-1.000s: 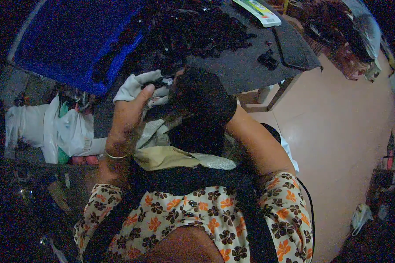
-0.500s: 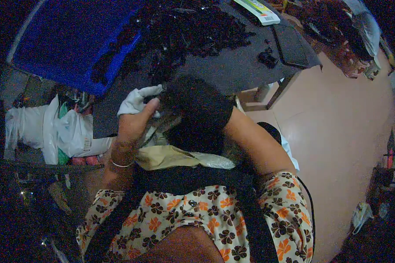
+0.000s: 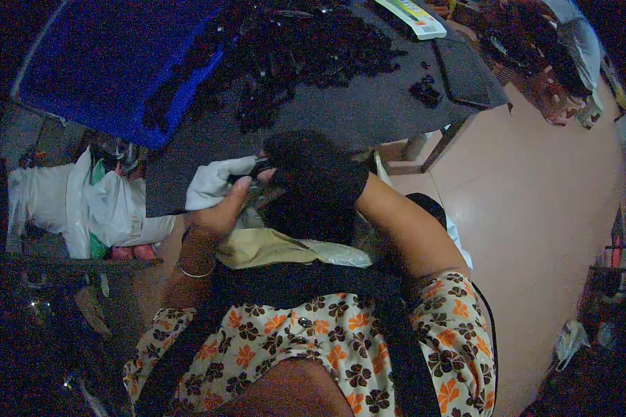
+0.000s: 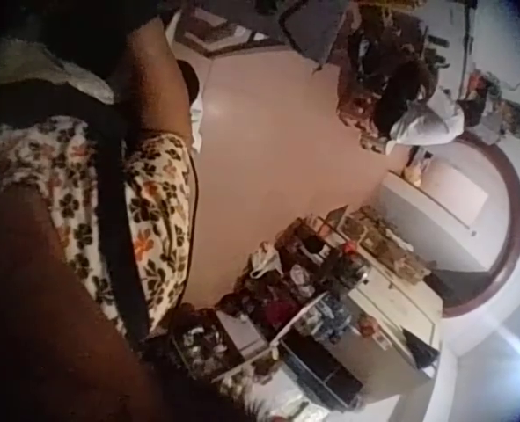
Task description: Sorting and inspecting small black components at a factory workbench.
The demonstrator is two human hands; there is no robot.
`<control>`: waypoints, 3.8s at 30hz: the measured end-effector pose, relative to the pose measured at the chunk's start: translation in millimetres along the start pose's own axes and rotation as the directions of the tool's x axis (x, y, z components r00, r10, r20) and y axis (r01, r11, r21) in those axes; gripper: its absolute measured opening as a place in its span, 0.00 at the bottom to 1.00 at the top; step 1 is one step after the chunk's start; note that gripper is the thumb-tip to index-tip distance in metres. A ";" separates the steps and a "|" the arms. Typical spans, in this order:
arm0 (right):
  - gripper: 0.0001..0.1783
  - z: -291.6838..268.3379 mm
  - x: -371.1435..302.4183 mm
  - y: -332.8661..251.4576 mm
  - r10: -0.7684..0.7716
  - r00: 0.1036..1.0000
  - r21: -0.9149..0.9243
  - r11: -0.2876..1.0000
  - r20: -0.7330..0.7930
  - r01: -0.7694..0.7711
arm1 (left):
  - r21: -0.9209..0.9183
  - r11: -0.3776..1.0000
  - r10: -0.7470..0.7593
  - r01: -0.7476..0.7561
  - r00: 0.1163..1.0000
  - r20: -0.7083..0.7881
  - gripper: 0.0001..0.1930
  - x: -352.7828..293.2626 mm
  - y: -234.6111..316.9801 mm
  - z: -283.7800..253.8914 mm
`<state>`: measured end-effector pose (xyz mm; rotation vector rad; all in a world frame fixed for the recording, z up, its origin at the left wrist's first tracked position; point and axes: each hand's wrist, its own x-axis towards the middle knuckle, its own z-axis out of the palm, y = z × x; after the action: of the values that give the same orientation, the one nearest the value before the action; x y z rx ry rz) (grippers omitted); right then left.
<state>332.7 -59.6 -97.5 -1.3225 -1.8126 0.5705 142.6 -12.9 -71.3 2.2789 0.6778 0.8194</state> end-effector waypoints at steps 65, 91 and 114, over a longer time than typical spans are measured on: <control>0.12 -1.4 20.7 17.6 -0.137 0.974 -0.059 0.990 -0.179 0.128 | -0.797 0.509 -0.405 0.326 0.907 0.112 0.16 29.0 -49.2 -9.4; 0.15 -4.7 2.9 -4.8 -0.503 0.861 -0.344 0.824 -0.076 0.451 | -0.505 0.815 -0.312 0.285 0.949 0.032 0.13 11.2 8.4 -11.9; 0.05 32.4 7.1 -3.5 0.234 0.960 0.572 0.813 -0.151 -0.108 | 0.113 0.988 0.128 -0.108 0.973 -0.191 0.09 7.7 9.0 12.3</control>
<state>303.4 -51.1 -111.1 -1.0871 -1.2152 0.9378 158.6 -18.7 -69.8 2.3677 0.6909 1.1024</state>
